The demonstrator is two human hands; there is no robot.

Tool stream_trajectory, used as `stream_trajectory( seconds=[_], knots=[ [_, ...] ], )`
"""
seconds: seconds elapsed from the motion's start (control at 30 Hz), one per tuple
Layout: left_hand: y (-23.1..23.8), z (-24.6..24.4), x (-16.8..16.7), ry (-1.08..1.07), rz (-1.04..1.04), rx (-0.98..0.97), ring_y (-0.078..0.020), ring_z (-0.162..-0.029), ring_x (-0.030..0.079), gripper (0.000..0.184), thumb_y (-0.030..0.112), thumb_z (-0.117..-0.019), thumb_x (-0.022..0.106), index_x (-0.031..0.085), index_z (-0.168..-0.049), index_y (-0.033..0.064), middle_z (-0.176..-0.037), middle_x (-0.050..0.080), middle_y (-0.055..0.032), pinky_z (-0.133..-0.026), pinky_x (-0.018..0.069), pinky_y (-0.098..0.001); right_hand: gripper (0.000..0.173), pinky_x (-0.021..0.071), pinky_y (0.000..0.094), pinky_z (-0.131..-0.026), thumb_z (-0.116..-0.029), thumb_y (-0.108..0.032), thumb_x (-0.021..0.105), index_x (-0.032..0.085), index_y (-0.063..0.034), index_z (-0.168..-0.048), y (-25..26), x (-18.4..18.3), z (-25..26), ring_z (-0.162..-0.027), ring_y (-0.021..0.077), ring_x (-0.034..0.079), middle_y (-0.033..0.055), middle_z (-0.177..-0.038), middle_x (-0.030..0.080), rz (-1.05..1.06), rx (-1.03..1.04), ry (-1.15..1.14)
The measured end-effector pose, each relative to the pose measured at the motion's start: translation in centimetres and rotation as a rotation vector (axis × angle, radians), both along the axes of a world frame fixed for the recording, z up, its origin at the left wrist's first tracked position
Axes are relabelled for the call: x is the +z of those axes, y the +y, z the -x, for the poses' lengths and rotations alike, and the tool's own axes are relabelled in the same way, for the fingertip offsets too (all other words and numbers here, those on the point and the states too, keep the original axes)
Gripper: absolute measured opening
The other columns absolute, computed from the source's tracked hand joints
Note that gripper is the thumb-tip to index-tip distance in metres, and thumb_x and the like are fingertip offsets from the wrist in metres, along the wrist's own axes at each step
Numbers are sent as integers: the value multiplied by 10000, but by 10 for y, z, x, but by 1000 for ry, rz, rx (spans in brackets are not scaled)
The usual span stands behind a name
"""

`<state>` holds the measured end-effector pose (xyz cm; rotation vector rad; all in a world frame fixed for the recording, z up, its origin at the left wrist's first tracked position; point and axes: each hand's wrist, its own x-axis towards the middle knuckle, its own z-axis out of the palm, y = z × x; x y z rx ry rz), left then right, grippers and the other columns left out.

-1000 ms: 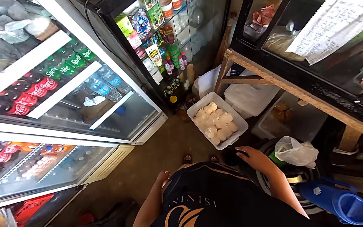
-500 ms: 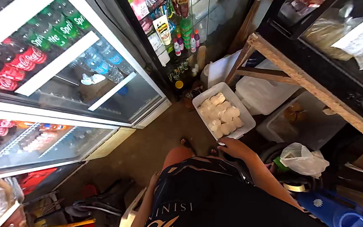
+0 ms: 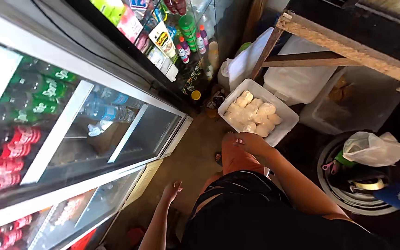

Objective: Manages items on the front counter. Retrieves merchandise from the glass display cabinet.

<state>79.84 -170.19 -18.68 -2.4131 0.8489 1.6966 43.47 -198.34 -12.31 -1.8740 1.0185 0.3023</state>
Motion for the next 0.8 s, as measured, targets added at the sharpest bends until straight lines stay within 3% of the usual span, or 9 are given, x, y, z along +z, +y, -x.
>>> stream_trajectory(
  seconds=[0.07, 0.13, 0.27, 0.4, 0.5, 0.63, 0.73, 0.77, 0.8],
  knots=[
    [-69, -10, 12, 19, 87, -3, -309, -1085, 704, 406, 230, -1112, 414, 533, -1411, -17, -1267, 655, -234, -986, 561, -471, 294, 501, 584, -990, -1060, -275, 563, 674, -70, -1238, -19, -4, -8, -1127, 351, 659, 176, -1189, 681, 31, -29, -11],
    [-144, -8, 26, 60, 150, -120, -300, -1166, 666, 405, 210, -1106, 428, 511, -1435, -11, -1315, 636, -221, -1033, 527, -466, 273, 515, 583, -948, -1059, -268, 565, 695, -72, -1199, -39, -8, -18, -1077, 361, 666, 180, -1133, 681, 74, -61, -43],
    [-297, 8, 36, 58, 438, -381, -288, -1280, 608, 378, 219, -1093, 478, 581, -1388, 7, -1369, 630, -182, -1117, 462, -471, 283, 527, 565, -948, -1066, -275, 553, 711, -63, -1168, -78, -15, -37, -1068, 351, 673, 172, -1106, 690, 125, -100, -116],
    [-456, 5, 44, -43, 715, -265, -306, -1322, 562, 438, 170, -1071, 494, 476, -1461, -30, -1446, 554, -223, -1122, 451, -464, 340, 501, 551, -1004, -1079, -317, 520, 704, -65, -1213, -111, -24, -42, -1146, 350, 655, 172, -1187, 689, 87, -92, -142],
    [-558, -18, 48, -276, 830, -195, -349, -1460, 414, 543, 119, -1054, 476, 326, -1540, -71, -1569, 396, -274, -1211, 349, -451, 376, 475, 569, -1039, -1086, -336, 485, 685, -76, -1268, -122, -40, -32, -1202, 365, 632, 183, -1241, 677, 16, -162, -115],
    [-646, -65, 50, -710, 877, -112, -407, -1487, 340, 769, 69, -912, 638, 255, -1557, -99, -1580, 330, -326, -1233, 293, -451, 406, 442, 586, -1077, -1086, -339, 477, 654, -66, -1329, -124, -52, -5, -1263, 397, 597, 207, -1317, 649, -79, -296, -13],
    [-674, -83, 43, -914, 654, -119, -415, -1461, 378, 789, 337, -954, 663, 317, -1567, -19, -1547, 433, -262, -1180, 289, -584, 388, 438, 585, -1083, -1082, -313, 493, 657, -63, -1329, -119, -63, 17, -1267, 393, 595, 212, -1316, 650, -115, -415, 54],
    [-678, -86, 38, -921, 595, -155, -427, -1470, 354, 776, 406, -962, 653, 350, -1571, 32, -1547, 449, -239, -1172, 232, -653, 379, 444, 585, -1079, -1079, -306, 498, 660, -66, -1323, -114, -67, 24, -1261, 391, 600, 208, -1311, 653, -120, -458, 70],
    [-681, -88, 32, -930, 569, -212, -440, -1455, 372, 668, 443, -971, 634, 479, -1501, 67, -1511, 497, -229, -1152, 216, -706, 370, 452, 585, -1072, -1078, -303, 502, 664, -72, -1317, -108, -71, 30, -1252, 390, 607, 205, -1302, 658, -122, -500, 84]
  ],
)
